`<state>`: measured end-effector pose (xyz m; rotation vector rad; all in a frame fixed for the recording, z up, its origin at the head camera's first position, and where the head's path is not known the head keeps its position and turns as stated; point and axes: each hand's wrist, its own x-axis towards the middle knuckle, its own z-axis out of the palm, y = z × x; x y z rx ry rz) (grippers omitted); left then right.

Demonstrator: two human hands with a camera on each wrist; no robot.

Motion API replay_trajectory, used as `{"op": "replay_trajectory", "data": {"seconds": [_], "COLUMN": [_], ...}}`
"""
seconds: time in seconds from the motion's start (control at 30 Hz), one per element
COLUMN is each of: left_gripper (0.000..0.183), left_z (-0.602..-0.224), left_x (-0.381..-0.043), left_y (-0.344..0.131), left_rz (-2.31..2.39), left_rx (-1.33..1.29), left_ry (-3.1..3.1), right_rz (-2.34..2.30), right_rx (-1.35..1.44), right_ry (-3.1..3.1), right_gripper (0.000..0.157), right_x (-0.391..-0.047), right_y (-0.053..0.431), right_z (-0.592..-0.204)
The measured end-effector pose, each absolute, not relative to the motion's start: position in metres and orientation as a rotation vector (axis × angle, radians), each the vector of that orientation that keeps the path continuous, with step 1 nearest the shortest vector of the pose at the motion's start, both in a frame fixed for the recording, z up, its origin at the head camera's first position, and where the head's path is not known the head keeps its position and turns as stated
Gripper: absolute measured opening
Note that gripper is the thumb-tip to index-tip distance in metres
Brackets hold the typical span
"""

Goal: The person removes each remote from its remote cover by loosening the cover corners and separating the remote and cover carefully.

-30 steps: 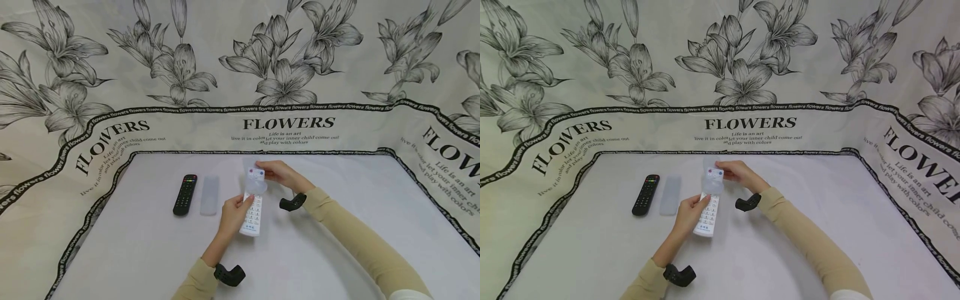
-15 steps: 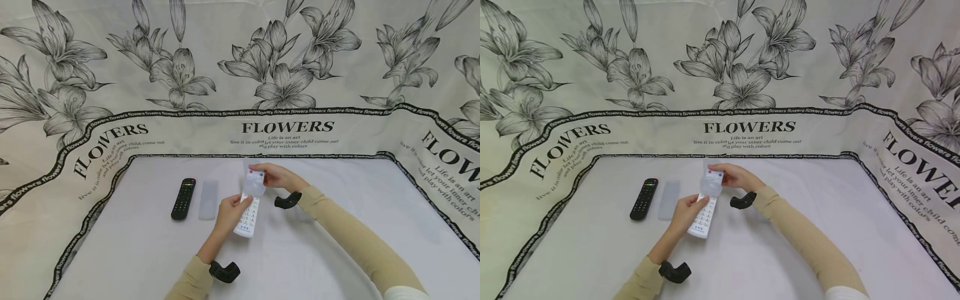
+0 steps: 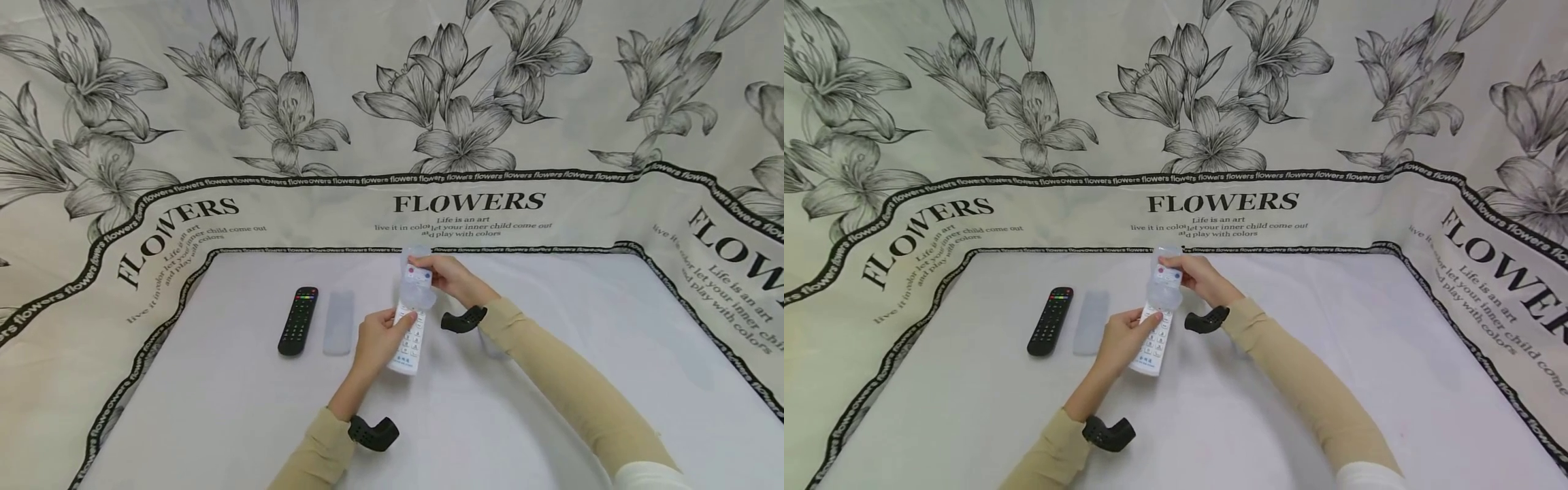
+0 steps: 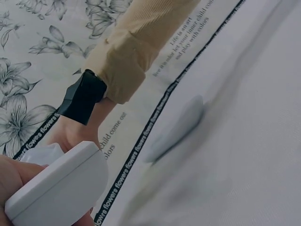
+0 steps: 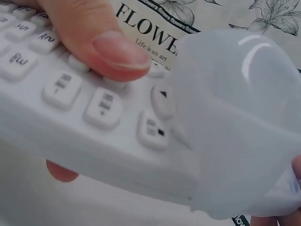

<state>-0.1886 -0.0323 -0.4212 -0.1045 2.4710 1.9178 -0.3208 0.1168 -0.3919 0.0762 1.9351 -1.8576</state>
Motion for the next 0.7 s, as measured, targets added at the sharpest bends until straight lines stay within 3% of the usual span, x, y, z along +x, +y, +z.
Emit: {"op": "replay_trajectory", "data": {"seconds": [0.47,0.7], "left_gripper": [0.041,0.041], "left_z": [-0.429,-0.429], "left_x": [-0.175,-0.165], "left_y": [-0.019,-0.018], "left_rz": [2.033,2.017], "left_rx": [-0.125,-0.044], "left_ry": [2.467,2.452], "right_rz": [-1.961,-2.036], "right_rx": [0.267,0.222], "right_ry": [1.852,1.894], "right_gripper": [0.013,0.012], "right_x": [-0.325,-0.327], "right_y": [0.118,0.134], "right_z": [-0.393,-0.39]}}
